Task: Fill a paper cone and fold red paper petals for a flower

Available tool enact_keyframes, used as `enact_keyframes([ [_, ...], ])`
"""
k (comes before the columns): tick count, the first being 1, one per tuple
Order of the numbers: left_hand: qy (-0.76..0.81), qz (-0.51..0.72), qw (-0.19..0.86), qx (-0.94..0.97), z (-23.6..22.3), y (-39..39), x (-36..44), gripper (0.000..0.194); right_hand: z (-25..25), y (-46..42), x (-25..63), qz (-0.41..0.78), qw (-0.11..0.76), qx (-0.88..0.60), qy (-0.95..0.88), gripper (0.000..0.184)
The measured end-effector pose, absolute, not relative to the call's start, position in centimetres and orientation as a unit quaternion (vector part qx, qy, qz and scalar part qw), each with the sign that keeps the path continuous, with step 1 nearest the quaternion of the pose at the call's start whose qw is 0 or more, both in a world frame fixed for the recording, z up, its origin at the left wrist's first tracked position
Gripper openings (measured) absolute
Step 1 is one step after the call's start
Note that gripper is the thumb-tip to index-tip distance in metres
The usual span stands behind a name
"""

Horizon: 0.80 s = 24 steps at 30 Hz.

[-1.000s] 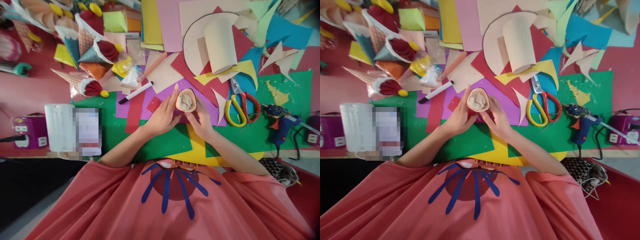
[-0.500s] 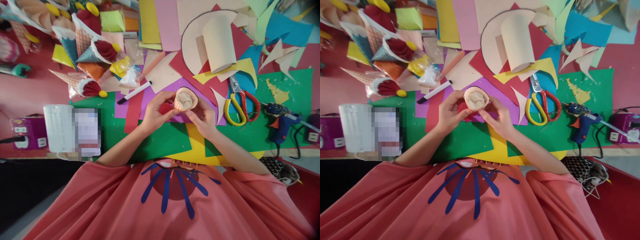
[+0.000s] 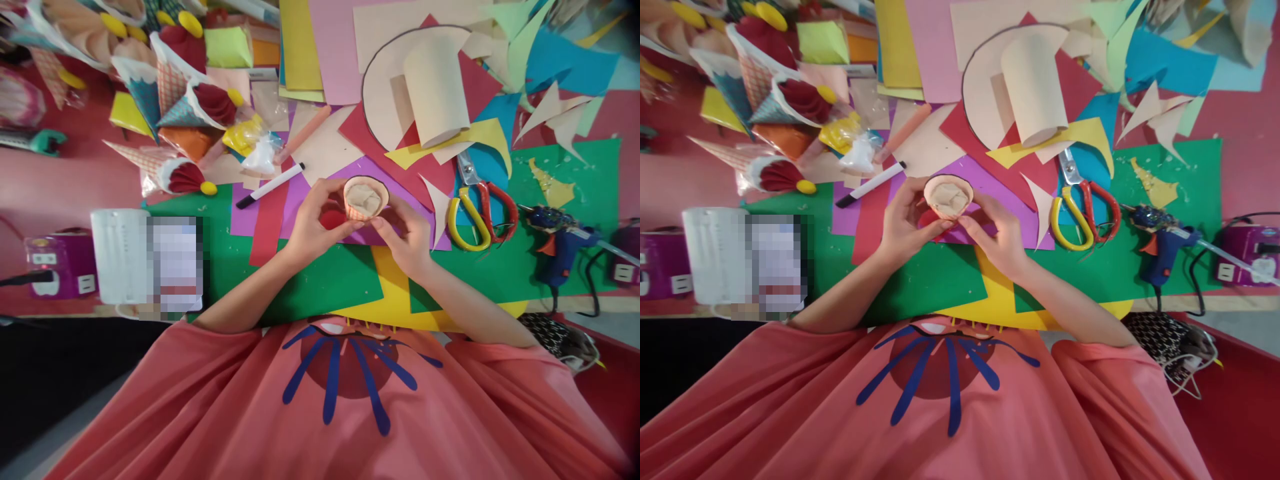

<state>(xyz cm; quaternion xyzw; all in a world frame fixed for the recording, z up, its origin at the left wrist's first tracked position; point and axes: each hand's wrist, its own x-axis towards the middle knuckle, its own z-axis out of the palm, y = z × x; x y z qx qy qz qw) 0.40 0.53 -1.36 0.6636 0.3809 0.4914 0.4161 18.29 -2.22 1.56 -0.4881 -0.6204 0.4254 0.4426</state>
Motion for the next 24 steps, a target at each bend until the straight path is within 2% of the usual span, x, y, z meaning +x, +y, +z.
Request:
enact_keyframes([
  [4, 0.368, 0.487, 0.407, 0.680, -1.2, 0.4, 0.4, 0.058, 1.9, -2.5, 18.4, 0.336, 0.429, -0.453, -0.706, 0.024],
  [7, 0.359, 0.488, 0.389, 0.694, -0.9, 0.3, 0.5, 0.055, 2.1, -2.6, 18.4, 0.320, 0.420, -0.438, -0.727, 0.028],
  [12, 0.370, 0.492, 0.374, 0.694, -0.7, 0.2, 0.6, 0.058, 1.7, -2.5, 18.2, 0.431, 0.429, -0.475, -0.636, 0.039],
  [17, 0.346, 0.493, 0.453, 0.657, -0.1, 0.0, 0.5, 0.044, 1.0, -2.2, 18.2, 0.539, 0.441, -0.465, -0.547, 0.037],
  [20, 0.351, 0.492, 0.482, 0.634, -0.1, 0.1, 0.4, 0.043, 1.0, -2.1, 18.2, 0.546, 0.448, -0.464, -0.535, 0.038],
  [24, 0.346, 0.486, 0.474, 0.647, -0.5, 0.4, 0.5, 0.050, 1.3, -2.1, 18.4, 0.496, 0.439, -0.479, -0.576, 0.035],
])
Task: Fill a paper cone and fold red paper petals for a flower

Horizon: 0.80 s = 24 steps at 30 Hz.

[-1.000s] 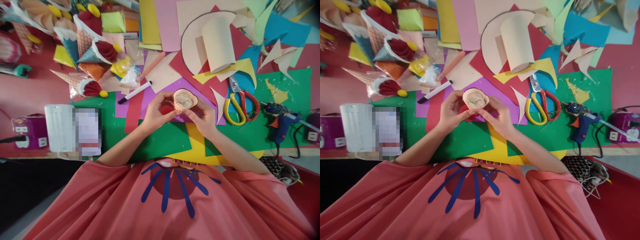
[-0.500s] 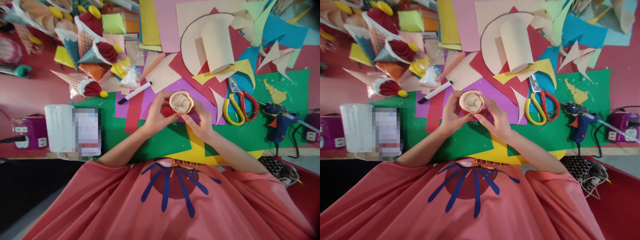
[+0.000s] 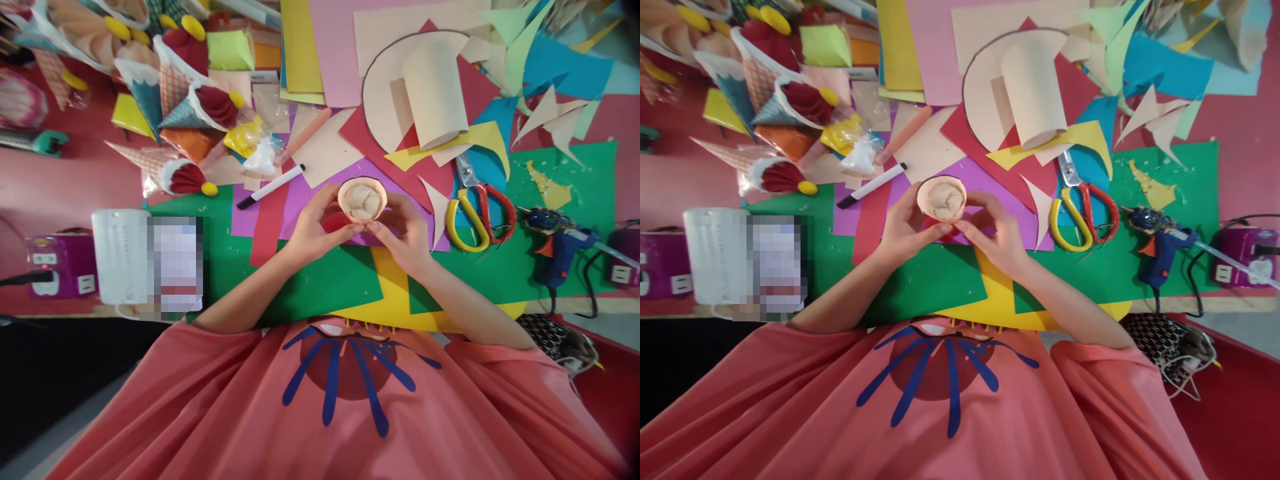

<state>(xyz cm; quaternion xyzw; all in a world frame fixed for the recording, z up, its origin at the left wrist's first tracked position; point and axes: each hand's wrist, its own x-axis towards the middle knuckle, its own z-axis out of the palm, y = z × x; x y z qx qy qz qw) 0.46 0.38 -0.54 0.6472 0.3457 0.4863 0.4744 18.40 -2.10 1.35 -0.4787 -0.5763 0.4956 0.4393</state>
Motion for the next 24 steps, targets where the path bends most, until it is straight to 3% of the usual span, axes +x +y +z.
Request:
enact_keyframes([
  [9, 0.312, 0.442, 0.463, 0.702, -0.1, 0.2, -0.2, 0.046, 2.6, -1.8, 19.7, 0.257, 0.434, -0.402, -0.764, 0.046],
  [15, 0.329, 0.402, 0.438, 0.733, -0.5, 0.1, -0.4, 0.045, 2.5, -1.5, 19.8, 0.326, 0.342, -0.445, -0.761, 0.046],
  [24, 0.332, 0.412, 0.444, 0.723, -0.6, 0.1, -0.3, 0.044, 3.0, -1.6, 19.7, 0.360, 0.357, -0.443, -0.740, 0.045],
])
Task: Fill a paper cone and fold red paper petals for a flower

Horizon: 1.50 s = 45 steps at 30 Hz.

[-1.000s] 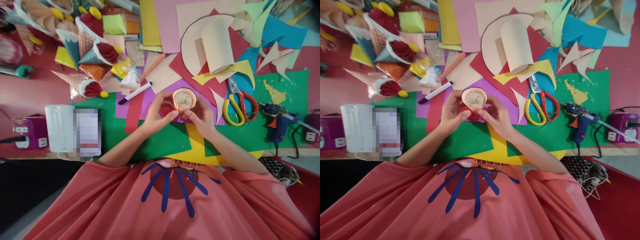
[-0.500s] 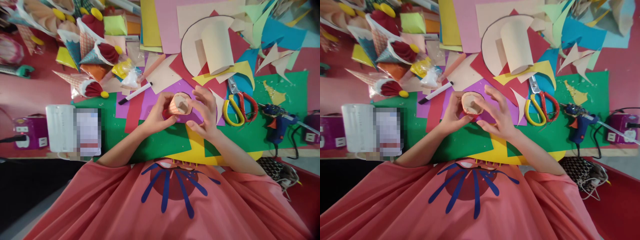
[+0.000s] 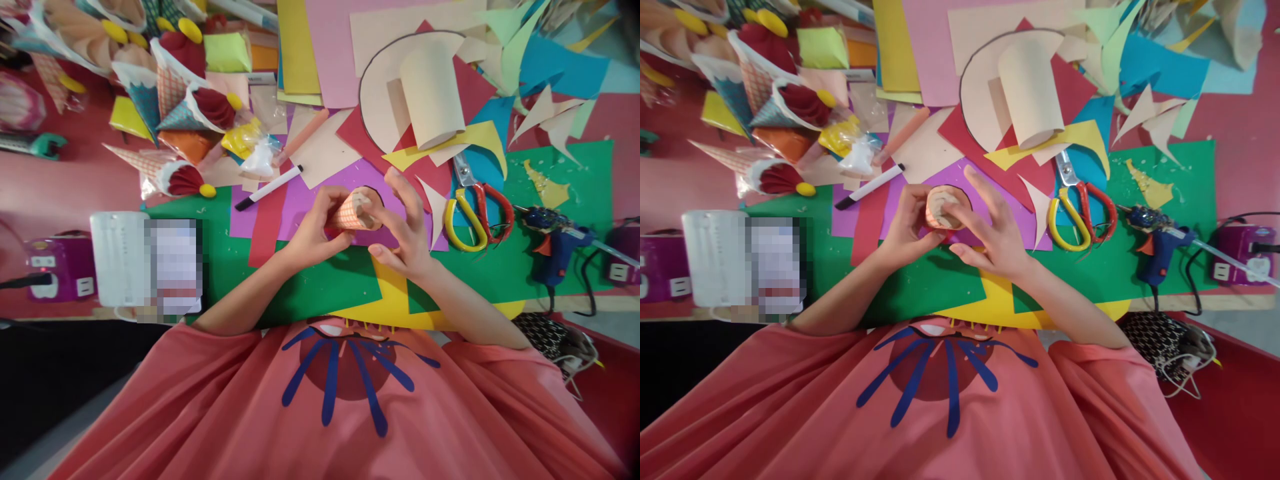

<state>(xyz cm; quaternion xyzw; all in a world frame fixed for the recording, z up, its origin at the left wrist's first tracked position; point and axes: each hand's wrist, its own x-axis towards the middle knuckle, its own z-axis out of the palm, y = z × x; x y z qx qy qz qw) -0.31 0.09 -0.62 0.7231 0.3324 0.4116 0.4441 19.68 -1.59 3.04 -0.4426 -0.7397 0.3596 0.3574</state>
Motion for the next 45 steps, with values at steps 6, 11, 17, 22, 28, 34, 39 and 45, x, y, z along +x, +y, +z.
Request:
enact_keyframes([
  [6, 0.322, 0.422, 0.446, 0.721, -0.8, 0.2, -0.3, 0.042, 3.2, -1.8, 19.7, 0.314, 0.364, -0.422, -0.769, 0.037],
  [11, 0.319, 0.416, 0.463, 0.715, -0.8, 0.3, -0.3, 0.043, 3.1, -1.8, 19.7, 0.343, 0.347, -0.441, -0.753, 0.039],
  [17, 0.326, 0.422, 0.475, 0.701, -0.4, 0.6, -0.3, 0.042, 2.4, -1.7, 19.8, 0.322, 0.478, -0.396, -0.715, 0.043],
  [22, 0.327, 0.439, 0.516, 0.659, -0.4, 0.8, -0.4, 0.048, 2.3, -1.4, 19.4, 0.345, 0.451, -0.407, -0.716, 0.046],
  [28, 0.322, 0.409, 0.552, 0.652, -0.3, 0.5, 0.1, 0.042, 1.5, -0.9, 18.9, 0.396, 0.455, -0.439, -0.666, 0.041],
  [34, 0.372, 0.374, 0.545, 0.652, 0.2, 0.4, 0.2, 0.041, 0.9, -0.6, 19.2, 0.396, 0.436, -0.466, -0.661, 0.037],
  [39, 0.388, 0.362, 0.513, 0.674, 0.6, 0.6, 0.1, 0.046, 1.2, -0.5, 19.3, 0.390, 0.391, -0.478, -0.683, 0.036],
  [45, 0.455, 0.371, 0.447, 0.675, 1.1, 2.5, -1.7, 0.042, 1.9, -0.1, 19.9, 0.311, 0.328, -0.491, -0.744, 0.029],
])
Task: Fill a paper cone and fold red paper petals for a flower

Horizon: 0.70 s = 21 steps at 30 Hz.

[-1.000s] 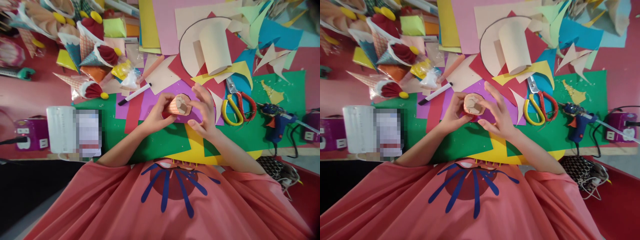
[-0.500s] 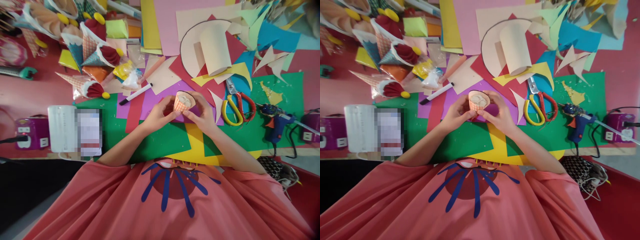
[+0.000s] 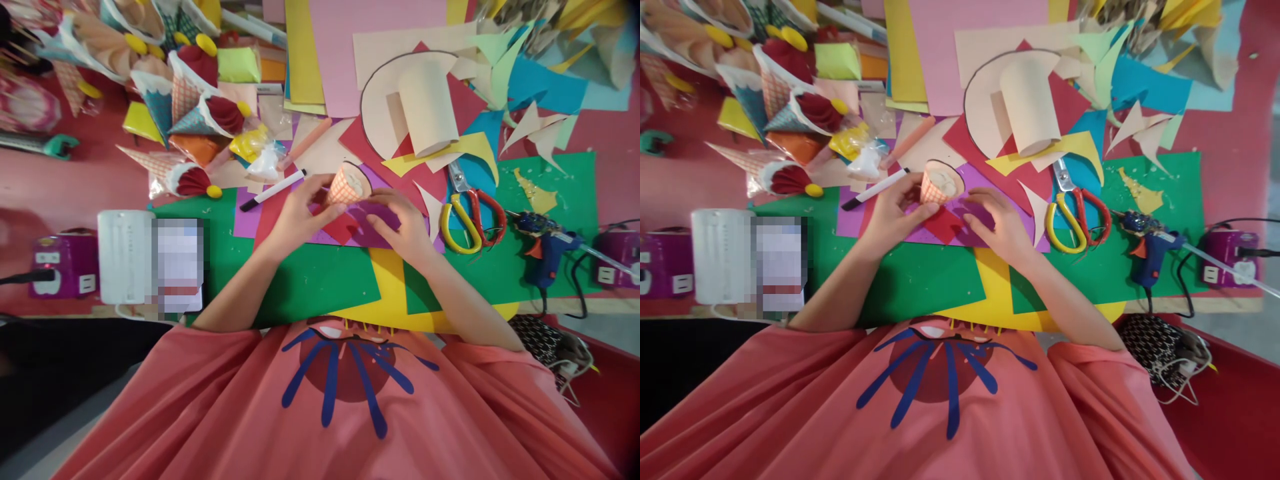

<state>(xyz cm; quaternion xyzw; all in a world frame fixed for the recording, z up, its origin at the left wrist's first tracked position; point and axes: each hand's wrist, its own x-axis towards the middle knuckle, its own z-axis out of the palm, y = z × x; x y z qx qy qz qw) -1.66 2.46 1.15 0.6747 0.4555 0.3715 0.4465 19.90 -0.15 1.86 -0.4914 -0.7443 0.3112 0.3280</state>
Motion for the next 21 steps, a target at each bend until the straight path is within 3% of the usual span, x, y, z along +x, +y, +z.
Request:
enact_keyframes([
  [8, 0.528, 0.378, 0.289, 0.703, -0.1, 4.8, -4.0, 0.034, 0.7, 1.1, 21.6, 0.144, 0.215, -0.562, -0.786, 0.034],
  [16, 0.571, 0.339, 0.205, 0.719, -0.4, 4.6, -4.2, 0.038, 0.0, 1.3, 21.8, 0.148, 0.190, -0.564, -0.790, 0.049],
  [21, 0.598, 0.317, 0.184, 0.712, -0.7, 4.6, -4.5, 0.037, 1.6, 1.1, 22.5, 0.172, 0.230, -0.554, -0.781, 0.050],
])
